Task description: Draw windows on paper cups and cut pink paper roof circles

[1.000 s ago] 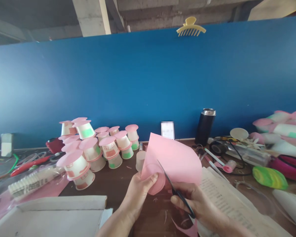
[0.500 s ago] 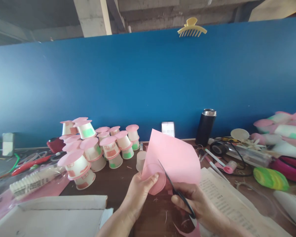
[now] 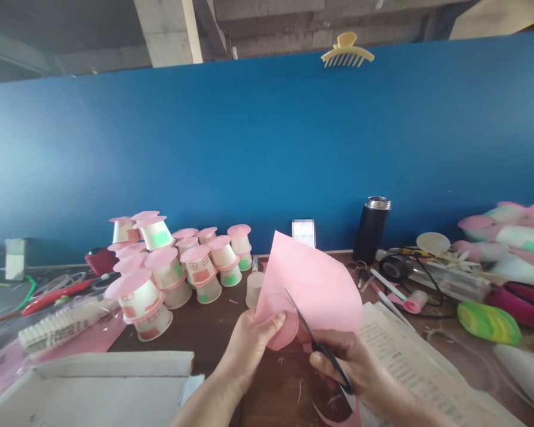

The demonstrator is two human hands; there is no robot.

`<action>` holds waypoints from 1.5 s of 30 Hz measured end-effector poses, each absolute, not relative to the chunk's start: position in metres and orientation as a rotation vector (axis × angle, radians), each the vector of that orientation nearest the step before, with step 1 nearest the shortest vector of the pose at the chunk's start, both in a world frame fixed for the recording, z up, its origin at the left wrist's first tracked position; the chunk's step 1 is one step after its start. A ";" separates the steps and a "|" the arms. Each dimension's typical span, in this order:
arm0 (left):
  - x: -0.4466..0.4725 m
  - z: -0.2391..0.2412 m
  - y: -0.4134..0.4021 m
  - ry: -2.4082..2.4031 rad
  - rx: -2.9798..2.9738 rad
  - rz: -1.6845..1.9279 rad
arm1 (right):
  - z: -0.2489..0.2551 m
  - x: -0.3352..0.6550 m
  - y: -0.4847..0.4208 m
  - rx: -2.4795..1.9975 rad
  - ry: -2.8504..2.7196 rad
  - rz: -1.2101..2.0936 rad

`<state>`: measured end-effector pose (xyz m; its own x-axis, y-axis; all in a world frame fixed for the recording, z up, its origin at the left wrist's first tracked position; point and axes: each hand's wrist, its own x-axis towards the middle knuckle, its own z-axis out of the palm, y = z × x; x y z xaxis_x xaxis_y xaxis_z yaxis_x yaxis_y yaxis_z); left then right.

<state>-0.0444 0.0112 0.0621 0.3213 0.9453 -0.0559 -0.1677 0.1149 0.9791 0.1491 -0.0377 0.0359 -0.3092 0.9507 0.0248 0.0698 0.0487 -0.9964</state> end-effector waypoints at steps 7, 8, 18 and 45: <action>-0.045 0.062 0.012 0.865 1.145 0.991 | 0.035 0.149 -0.036 -1.072 -1.515 1.361; -0.045 0.063 0.012 0.867 1.135 0.992 | 0.034 0.150 -0.036 -1.073 -1.511 1.364; -0.047 0.061 0.014 0.868 1.168 0.967 | 0.030 0.151 -0.037 -1.096 -1.501 1.365; -0.051 0.058 0.016 0.873 1.217 0.978 | 0.040 0.150 -0.038 -1.113 -1.533 1.395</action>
